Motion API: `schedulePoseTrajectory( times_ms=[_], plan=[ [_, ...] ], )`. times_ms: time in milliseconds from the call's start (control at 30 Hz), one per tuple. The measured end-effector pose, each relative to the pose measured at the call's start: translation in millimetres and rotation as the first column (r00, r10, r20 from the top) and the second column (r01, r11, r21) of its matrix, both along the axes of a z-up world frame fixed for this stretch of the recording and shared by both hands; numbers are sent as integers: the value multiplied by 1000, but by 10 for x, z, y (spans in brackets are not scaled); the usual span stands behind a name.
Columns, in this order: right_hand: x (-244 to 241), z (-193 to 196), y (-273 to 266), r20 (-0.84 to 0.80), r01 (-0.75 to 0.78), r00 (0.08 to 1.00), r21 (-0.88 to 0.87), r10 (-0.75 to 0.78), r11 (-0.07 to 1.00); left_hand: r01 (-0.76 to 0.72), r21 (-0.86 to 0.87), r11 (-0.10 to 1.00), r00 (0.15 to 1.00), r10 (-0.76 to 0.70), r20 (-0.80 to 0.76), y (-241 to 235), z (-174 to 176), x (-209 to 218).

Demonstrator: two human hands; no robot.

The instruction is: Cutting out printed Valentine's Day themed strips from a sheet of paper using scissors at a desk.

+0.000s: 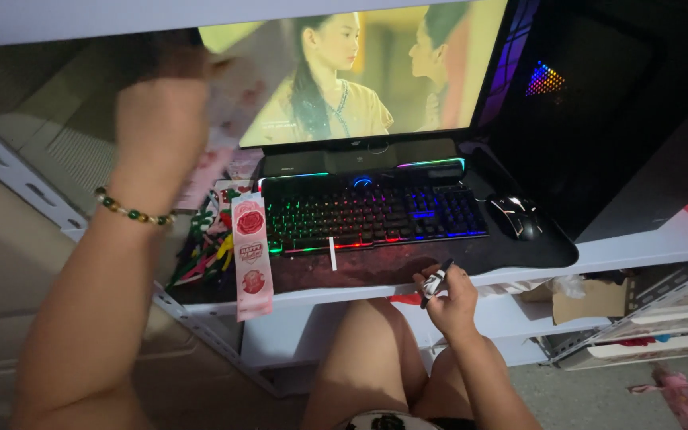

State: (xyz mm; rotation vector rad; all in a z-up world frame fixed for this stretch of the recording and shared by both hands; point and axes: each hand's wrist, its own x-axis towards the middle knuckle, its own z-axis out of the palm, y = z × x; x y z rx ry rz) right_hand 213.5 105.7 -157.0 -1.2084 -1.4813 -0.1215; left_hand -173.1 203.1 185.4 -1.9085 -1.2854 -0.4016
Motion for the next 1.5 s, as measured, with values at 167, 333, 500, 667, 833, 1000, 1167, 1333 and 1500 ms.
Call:
schedulePoseTrajectory(
  times_ms=[167,333,500,667,833,1000,1167,1333,1500],
  plan=[
    [-33,171,-82,-125,-57,991,-115,43,992,385,114,916,901,-400,171,-145,43,193],
    [-70,311,-229,-357,-210,925,-183,134,960,699,32,715,602,-611,514,-379,80,449],
    [-177,193,-395,-746,-365,618,6,247,931,739,-88,667,431,-369,824,-501,-274,780],
    [-282,493,-576,-856,-458,362,182,370,870,830,-108,547,364,-383,849,-275,-653,1154],
    [-254,644,-693,-894,-297,403,74,195,952,859,-82,505,319,-404,857,-326,-707,1430],
    [-352,975,-877,-901,-328,364,111,234,938,908,-293,299,310,-9,951,-697,-403,1398],
    [-304,1030,-962,-864,-42,481,-193,-150,980,987,148,-61,-131,224,966,-715,-1210,1152],
    [-399,1168,-1004,-778,60,567,-290,-271,955,857,510,69,-505,302,808,-1323,-2171,1545],
    [-365,652,-948,-716,-108,514,-600,-472,793,809,318,495,-478,238,845,-1487,-2650,1844]
  ],
)
